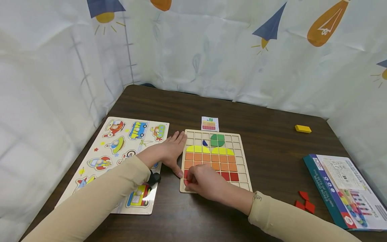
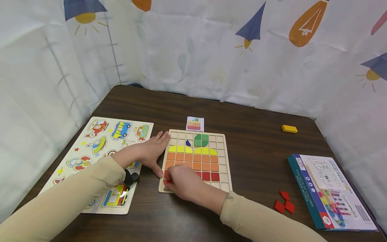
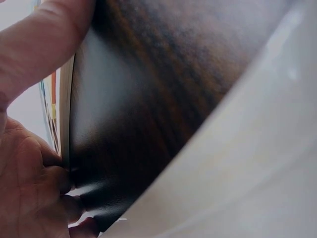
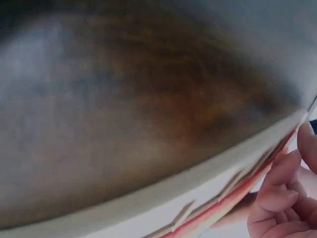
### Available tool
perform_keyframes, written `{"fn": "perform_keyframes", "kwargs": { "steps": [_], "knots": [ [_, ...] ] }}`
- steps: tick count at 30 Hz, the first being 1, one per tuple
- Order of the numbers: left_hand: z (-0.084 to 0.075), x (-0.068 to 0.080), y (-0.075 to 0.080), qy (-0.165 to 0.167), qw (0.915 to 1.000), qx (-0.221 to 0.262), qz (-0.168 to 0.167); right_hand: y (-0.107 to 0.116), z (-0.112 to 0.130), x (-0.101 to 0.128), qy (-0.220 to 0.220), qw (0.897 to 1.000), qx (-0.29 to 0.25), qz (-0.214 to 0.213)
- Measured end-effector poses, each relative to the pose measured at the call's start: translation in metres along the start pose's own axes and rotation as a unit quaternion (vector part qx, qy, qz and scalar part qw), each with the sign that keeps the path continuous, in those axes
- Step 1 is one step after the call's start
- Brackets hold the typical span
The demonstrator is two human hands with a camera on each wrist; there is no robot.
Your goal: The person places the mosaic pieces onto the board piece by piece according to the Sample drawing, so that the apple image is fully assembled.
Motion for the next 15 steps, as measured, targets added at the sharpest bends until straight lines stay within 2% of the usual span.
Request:
{"fn": "perform_keyframes", "kwargs": {
  "steps": [4,8,15],
  "knots": [
    [-0.001,-0.001,0.000,0.000,1.0000,-0.001,0.002,0.009,-0.009,0.006,-0.022,1.000,-0.013,-0.005],
    [-0.001,-0.002,-0.001,0.002,1.0000,0.001,0.006,0.028,-0.029,0.020,-0.053,0.998,-0.005,-0.023],
    [0.000,-0.001,-0.001,0.002,1.0000,0.004,0.004,0.060,-0.086,0.070,-0.103,0.993,-0.003,-0.059]
  ]
}}
Point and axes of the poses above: each hand's wrist, its own x-axis away from the middle knuckle, its own y-axis out of the back of the hand, z = x × y, the point moved 8 cm from there along -x, towards the middle knuckle, and after that the axes turned 4 degrees about y, right-handed, at the moved point
